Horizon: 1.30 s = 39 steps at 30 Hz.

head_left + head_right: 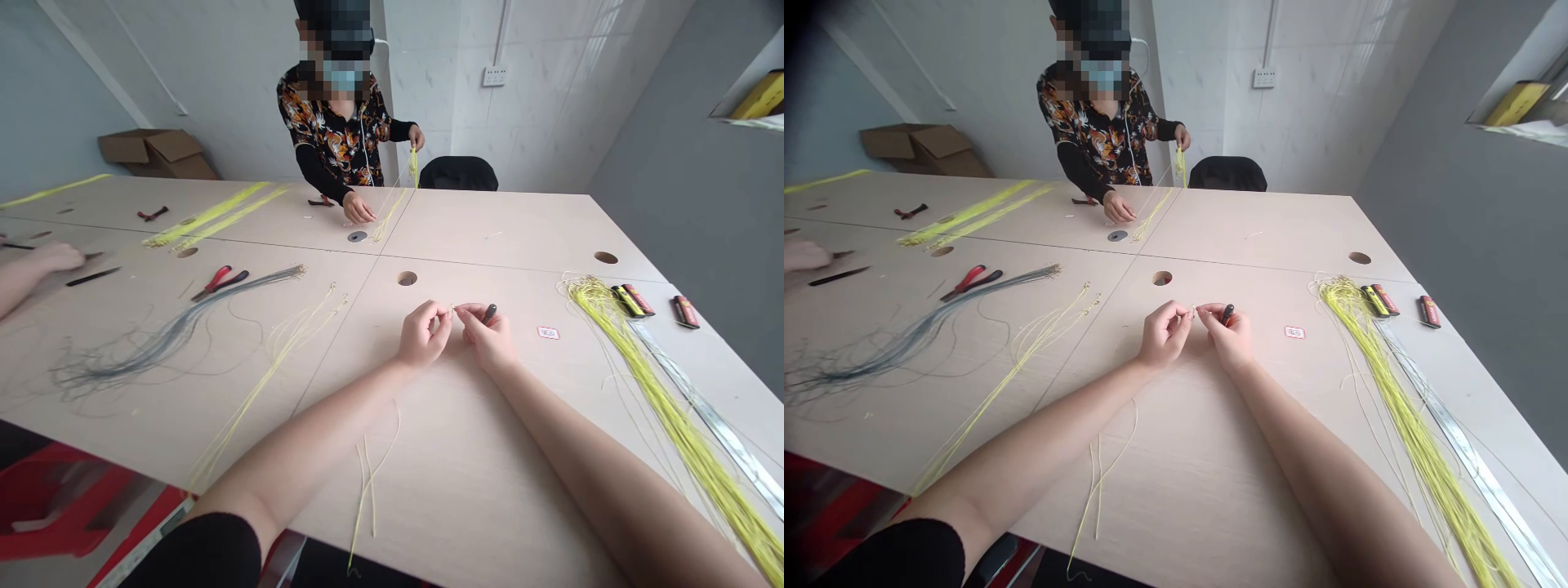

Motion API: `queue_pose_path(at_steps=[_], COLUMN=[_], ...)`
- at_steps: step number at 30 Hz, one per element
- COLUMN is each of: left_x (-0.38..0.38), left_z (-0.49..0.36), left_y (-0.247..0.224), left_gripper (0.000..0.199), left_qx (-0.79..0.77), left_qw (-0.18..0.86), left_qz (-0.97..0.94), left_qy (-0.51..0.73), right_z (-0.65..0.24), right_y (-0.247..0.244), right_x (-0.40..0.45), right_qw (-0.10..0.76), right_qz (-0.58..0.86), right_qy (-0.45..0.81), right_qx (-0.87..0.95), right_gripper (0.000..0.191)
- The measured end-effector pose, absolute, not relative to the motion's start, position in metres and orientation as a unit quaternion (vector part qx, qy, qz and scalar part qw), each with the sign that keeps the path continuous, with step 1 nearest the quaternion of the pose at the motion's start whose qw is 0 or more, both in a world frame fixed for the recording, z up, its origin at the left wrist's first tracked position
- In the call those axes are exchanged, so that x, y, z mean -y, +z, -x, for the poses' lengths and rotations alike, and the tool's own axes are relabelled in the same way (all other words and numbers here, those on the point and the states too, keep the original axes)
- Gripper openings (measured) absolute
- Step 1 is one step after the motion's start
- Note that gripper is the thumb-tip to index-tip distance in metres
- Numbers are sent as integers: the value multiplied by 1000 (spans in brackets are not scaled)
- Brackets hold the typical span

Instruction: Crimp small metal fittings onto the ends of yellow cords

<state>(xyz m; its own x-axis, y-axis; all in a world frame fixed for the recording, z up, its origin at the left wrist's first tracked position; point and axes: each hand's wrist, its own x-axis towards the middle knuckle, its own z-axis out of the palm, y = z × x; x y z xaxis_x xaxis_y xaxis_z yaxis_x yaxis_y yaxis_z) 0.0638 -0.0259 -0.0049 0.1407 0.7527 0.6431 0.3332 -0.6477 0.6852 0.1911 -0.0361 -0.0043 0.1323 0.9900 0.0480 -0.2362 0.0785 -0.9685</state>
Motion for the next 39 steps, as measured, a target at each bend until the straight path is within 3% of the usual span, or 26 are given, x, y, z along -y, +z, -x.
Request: queue_pose_path(at_steps=[39], left_x=[27], left_z=[-62], left_y=[-4], left_gripper=[22], left_qx=[-374], left_qw=[228], left_qz=[-732], left_qy=[521], right_z=[-194], right_y=[-9], right_x=[35], right_qw=[587], right_qz=[457], right_qy=[495], right_qx=[450], right_gripper=[33])
